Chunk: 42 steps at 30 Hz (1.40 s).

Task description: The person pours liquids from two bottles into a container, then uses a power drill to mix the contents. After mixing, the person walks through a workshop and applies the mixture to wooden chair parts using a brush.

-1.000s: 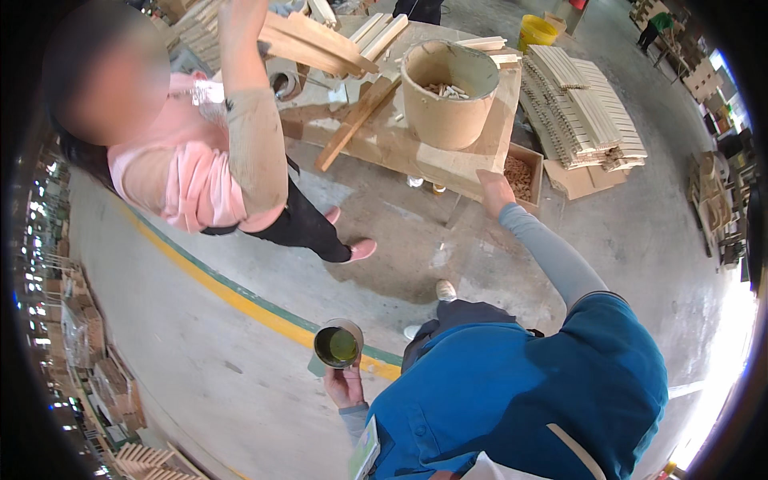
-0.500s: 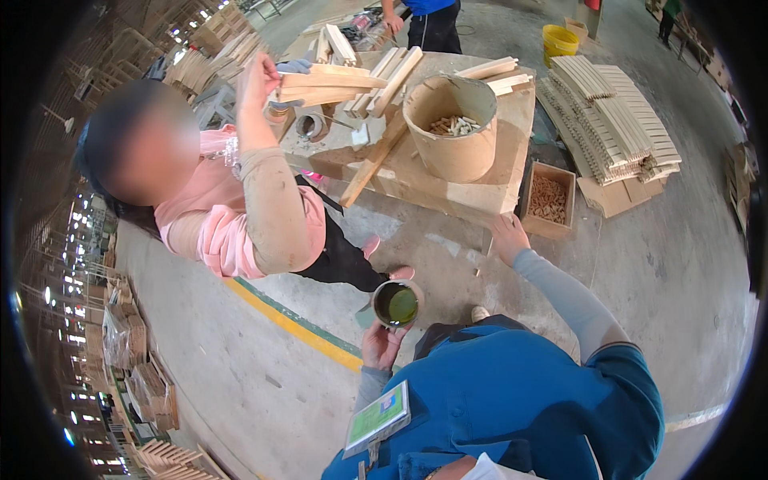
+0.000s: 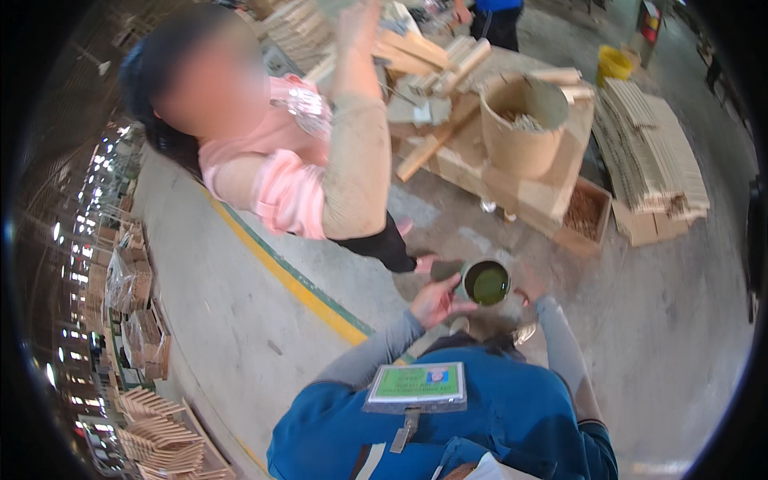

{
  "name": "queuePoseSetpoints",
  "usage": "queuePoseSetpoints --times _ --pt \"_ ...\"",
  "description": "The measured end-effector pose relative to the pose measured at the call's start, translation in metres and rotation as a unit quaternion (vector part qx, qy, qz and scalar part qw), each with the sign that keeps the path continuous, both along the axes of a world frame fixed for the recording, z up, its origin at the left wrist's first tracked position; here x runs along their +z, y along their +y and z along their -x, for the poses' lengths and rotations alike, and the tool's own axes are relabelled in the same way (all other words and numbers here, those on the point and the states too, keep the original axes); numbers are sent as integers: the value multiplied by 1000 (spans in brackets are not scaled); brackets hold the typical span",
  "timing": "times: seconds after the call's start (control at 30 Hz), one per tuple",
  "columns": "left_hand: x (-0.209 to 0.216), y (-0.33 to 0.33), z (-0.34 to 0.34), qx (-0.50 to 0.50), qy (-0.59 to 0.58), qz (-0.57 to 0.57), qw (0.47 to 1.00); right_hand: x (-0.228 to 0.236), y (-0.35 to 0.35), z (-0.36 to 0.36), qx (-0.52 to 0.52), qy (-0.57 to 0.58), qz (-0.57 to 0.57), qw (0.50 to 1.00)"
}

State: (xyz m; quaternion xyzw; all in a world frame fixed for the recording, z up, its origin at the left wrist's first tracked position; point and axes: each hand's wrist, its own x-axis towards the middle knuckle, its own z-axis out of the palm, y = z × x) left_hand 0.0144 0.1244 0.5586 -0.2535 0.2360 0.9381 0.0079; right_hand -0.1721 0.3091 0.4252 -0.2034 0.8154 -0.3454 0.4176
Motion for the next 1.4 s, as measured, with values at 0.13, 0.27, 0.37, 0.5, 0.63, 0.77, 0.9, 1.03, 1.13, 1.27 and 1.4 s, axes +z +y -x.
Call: queuePoseSetpoints --times 0.13,0.27,0.37,0.5,0.63,0.77,0.9,1.03,1.13,1.27,1.4 --pt "-11 26 31 -38 -20 -22 999 -29 92 16 -26 252 -81 964" --pt "-8 73 49 -57 -2 27 998 -69 245 -23 -106 183 -161 964" --pt "-13 114 77 -106 -19 -8 994 -91 384 -93 -60 79 -238 966" --pt "-34 199 122 -138 -24 -41 989 -86 544 -215 -2 -110 -340 934" --pt "-43 281 148 -150 -25 -51 987 -57 629 -263 -425 -299 -307 797" --pt "-44 366 188 -197 -31 -106 974 -43 678 -260 -573 -299 -216 732" --pt "-43 426 233 -230 -20 -64 971 -61 696 -177 -605 -237 -105 753" --pt "-30 464 287 -196 -14 -45 980 -88 671 -14 -482 -86 -64 870" --pt "-56 470 329 -144 -10 -3 989 -65 628 109 -384 4 37 923" --pt "-129 425 377 -84 -93 49 991 -11 630 221 -270 107 24 957" --pt "-162 392 438 59 -167 98 979 -45 761 273 -378 -1 -18 925"
